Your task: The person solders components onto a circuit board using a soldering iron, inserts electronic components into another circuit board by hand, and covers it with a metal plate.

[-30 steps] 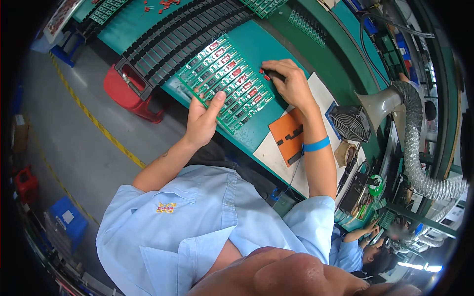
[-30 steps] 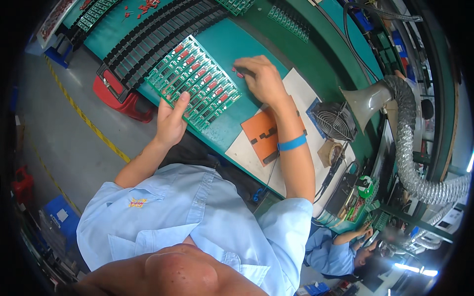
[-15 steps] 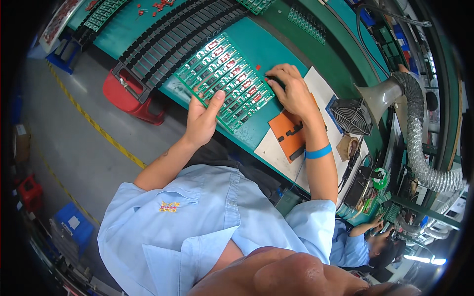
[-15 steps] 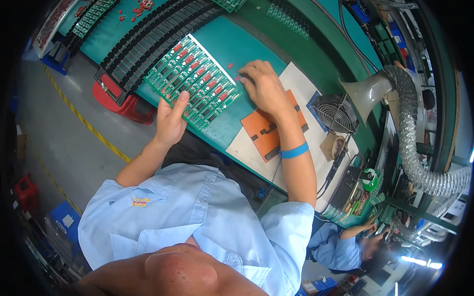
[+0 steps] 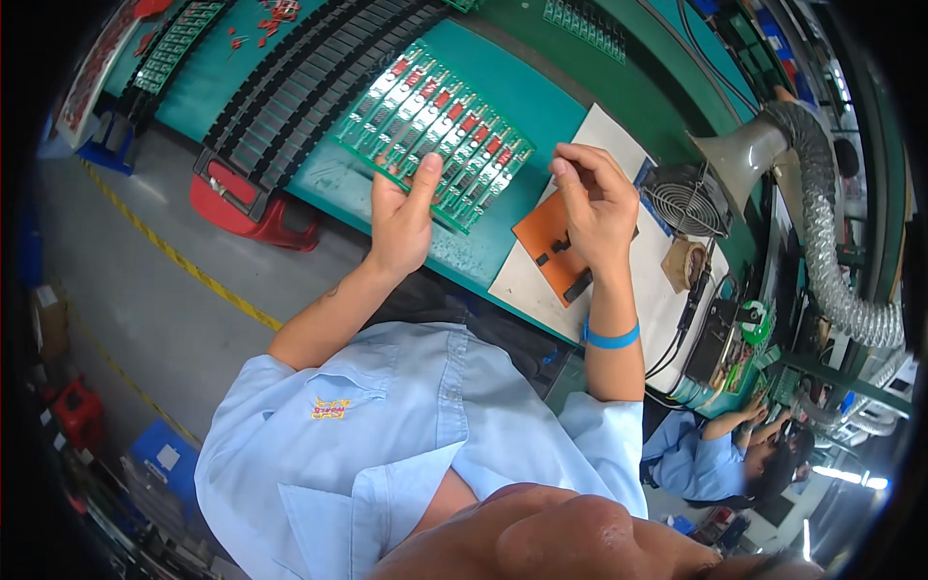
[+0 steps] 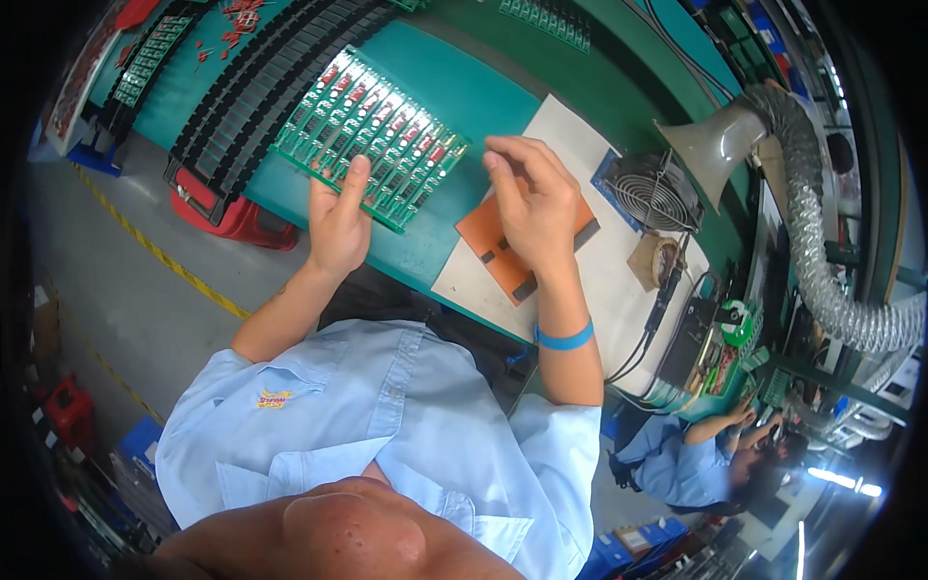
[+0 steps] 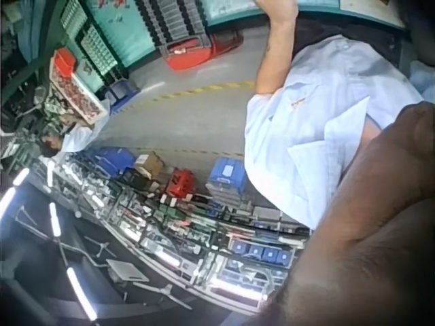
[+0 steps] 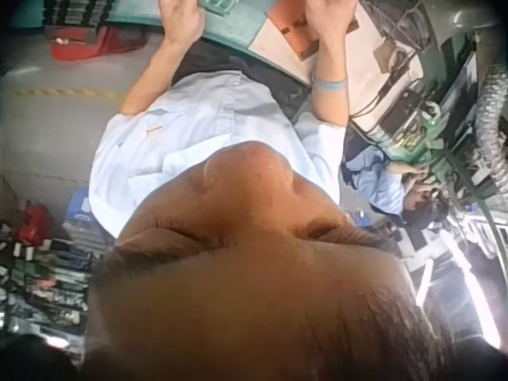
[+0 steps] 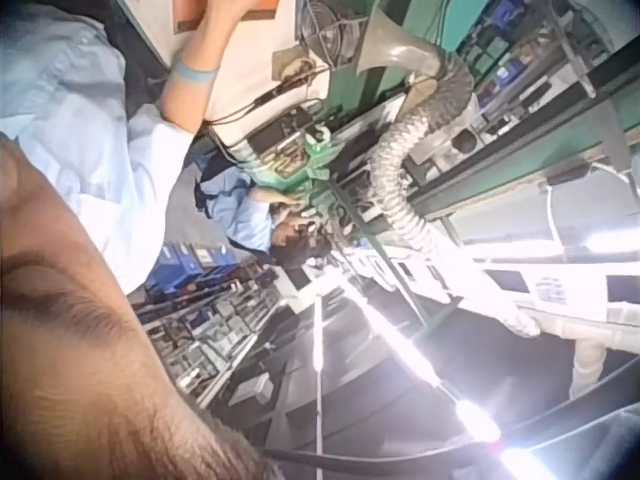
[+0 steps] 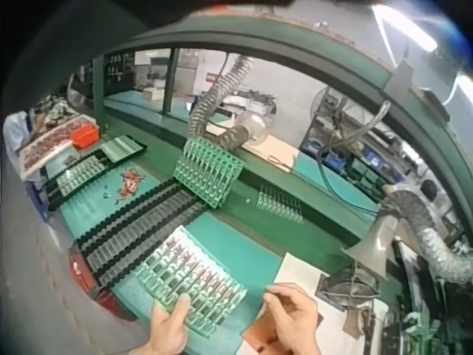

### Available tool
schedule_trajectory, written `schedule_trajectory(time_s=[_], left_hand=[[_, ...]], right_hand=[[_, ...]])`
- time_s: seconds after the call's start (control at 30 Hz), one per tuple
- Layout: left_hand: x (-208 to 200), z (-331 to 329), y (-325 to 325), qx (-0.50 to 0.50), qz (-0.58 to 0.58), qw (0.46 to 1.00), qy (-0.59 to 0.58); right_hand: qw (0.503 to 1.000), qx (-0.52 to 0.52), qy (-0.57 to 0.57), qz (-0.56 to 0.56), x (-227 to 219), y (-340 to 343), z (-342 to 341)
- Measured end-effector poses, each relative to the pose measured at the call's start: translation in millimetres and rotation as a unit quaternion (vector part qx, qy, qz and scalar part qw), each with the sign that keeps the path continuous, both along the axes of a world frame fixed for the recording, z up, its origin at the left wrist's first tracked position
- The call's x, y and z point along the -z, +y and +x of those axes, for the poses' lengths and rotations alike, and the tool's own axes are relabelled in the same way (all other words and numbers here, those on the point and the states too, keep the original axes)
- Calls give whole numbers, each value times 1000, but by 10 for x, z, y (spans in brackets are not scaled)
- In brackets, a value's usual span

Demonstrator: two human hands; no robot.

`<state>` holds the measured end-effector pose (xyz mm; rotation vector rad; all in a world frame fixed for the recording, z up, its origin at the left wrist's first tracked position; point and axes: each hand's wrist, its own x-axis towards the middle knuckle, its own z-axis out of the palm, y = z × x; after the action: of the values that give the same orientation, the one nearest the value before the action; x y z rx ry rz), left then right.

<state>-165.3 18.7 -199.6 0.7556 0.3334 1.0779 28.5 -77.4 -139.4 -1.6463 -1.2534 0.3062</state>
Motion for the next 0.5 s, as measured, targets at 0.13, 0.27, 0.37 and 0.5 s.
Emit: schedule_trajectory(time_s=[0.13,0.27,0.37,0.5], left_hand=[[31,34,5,-11,6,1000,3],[74,26,-4,-21,13,999,21],[158,-22,18,2,38,999,21],[189,-44,23,14,47,999,20]], right_hand=[[990,17,138,30,116,-34,23],[963,-40,258,69,139,-52,-16],[957,-52,278,68,145,-62,-106],[971,-43,229,59,141,-36,-193]])
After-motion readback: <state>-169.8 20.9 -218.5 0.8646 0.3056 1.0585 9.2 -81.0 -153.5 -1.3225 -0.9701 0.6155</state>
